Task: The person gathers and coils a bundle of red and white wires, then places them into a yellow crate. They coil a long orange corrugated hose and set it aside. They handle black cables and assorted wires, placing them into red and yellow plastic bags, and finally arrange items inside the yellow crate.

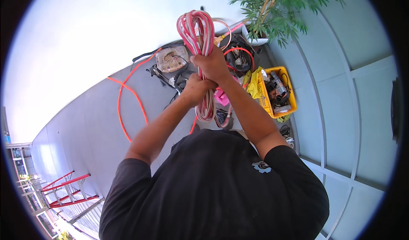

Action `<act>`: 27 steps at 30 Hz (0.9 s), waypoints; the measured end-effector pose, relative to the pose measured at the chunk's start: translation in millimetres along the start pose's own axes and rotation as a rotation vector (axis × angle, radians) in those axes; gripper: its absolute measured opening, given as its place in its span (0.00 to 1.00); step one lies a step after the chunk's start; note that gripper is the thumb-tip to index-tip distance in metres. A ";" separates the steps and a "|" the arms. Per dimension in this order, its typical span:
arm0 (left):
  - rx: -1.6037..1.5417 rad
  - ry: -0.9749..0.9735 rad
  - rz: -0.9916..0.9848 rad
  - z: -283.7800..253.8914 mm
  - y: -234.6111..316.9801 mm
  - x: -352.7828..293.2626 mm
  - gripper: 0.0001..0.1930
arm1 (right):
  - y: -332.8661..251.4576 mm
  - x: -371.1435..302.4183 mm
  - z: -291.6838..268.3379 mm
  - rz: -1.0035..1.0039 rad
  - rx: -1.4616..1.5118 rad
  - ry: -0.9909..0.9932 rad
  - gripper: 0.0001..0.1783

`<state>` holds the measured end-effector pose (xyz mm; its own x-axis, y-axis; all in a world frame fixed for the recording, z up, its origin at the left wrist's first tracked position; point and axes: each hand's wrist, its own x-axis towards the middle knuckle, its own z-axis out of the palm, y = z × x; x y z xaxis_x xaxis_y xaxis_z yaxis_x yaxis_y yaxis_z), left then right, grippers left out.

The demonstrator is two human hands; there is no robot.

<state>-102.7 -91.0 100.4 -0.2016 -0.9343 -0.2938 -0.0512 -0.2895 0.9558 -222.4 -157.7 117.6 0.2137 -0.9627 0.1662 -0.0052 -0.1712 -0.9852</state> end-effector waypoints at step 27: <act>1.378 -0.616 0.155 -75.0 -28.8 -100.2 0.15 | -81.3 -50.5 -40.4 -0.364 -0.938 -0.834 0.13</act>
<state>-7.6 -4.7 101.5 -0.6379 -0.6054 -0.4760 -0.7684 0.5412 0.3415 -272.2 -103.7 191.0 0.8829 -0.4695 0.0063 -0.4216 -0.7987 -0.4294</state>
